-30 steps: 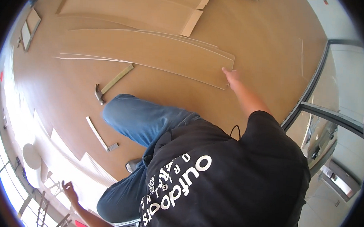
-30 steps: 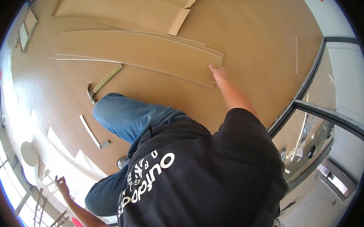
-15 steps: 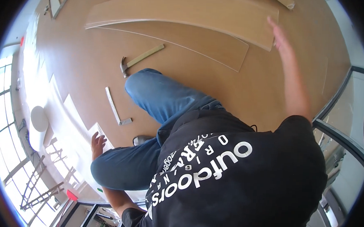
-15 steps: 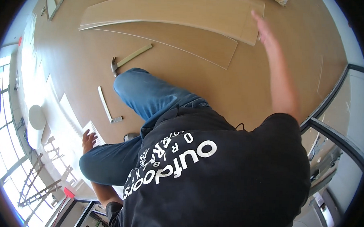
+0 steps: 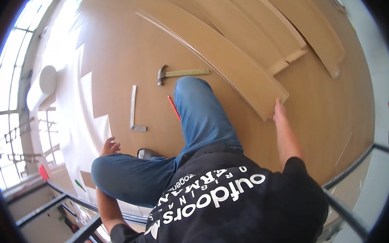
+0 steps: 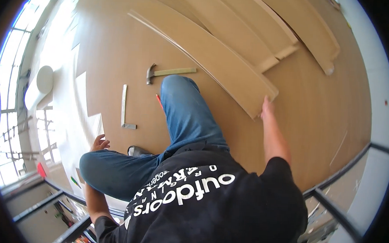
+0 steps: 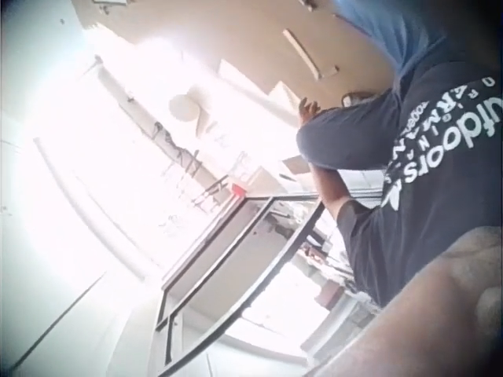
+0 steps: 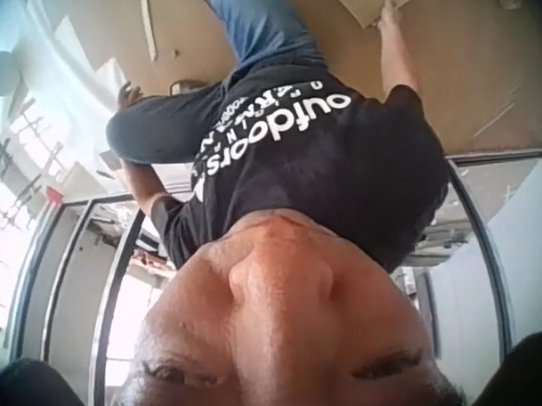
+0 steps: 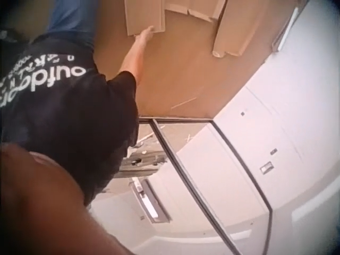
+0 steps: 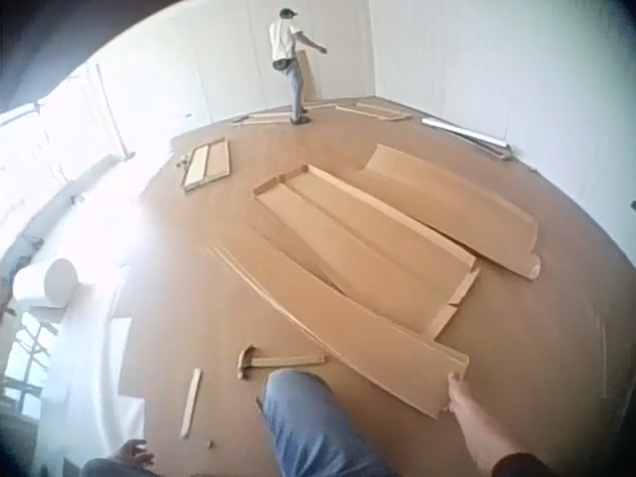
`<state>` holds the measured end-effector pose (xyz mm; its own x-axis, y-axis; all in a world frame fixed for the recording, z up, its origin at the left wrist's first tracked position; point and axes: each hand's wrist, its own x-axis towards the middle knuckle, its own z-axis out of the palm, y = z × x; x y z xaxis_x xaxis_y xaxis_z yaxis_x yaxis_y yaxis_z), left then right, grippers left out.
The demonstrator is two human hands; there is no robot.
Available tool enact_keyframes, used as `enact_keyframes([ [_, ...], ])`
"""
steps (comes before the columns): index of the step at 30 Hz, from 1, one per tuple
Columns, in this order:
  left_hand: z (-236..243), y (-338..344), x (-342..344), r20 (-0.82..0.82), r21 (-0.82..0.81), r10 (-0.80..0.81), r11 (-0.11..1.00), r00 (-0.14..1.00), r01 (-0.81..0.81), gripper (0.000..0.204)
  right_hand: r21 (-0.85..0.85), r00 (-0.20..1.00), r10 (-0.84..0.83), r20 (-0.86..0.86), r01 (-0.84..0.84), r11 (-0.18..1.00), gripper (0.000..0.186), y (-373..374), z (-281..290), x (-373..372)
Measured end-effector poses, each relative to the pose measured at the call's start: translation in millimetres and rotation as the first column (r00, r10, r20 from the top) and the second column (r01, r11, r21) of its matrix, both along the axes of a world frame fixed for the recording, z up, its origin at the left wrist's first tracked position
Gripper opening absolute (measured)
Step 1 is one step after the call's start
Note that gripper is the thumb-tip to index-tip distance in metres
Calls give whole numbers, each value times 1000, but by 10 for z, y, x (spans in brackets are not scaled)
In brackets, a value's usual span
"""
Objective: The person measures a laminate plank with a square and pencil, carries it to a table saw, and cuts a notch into the side. They then carry the plank back to the installation area and hammer it into place against the edge of the flooring already laid down.
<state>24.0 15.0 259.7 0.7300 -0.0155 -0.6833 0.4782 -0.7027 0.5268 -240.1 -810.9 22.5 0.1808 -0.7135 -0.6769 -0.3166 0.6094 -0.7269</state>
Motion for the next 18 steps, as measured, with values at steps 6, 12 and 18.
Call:
enact_keyframes([
  [6, 118, -203, 232, 33, 101, -130, 987, 991, 126, 46, 77, 993, 40, -109, -32, 996, 66, 469, 150, 211],
  [12, 400, -1329, 679, 243, -43, -371, 919, 896, 392, 45, 56, 994, 51, -101, -45, 997, 58, -64, -105, 129],
  [18, 1012, -1948, 905, 84, -75, -591, 799, 802, 596, 40, 70, 991, 9, -136, 0, 998, 56, 251, -312, 217],
])
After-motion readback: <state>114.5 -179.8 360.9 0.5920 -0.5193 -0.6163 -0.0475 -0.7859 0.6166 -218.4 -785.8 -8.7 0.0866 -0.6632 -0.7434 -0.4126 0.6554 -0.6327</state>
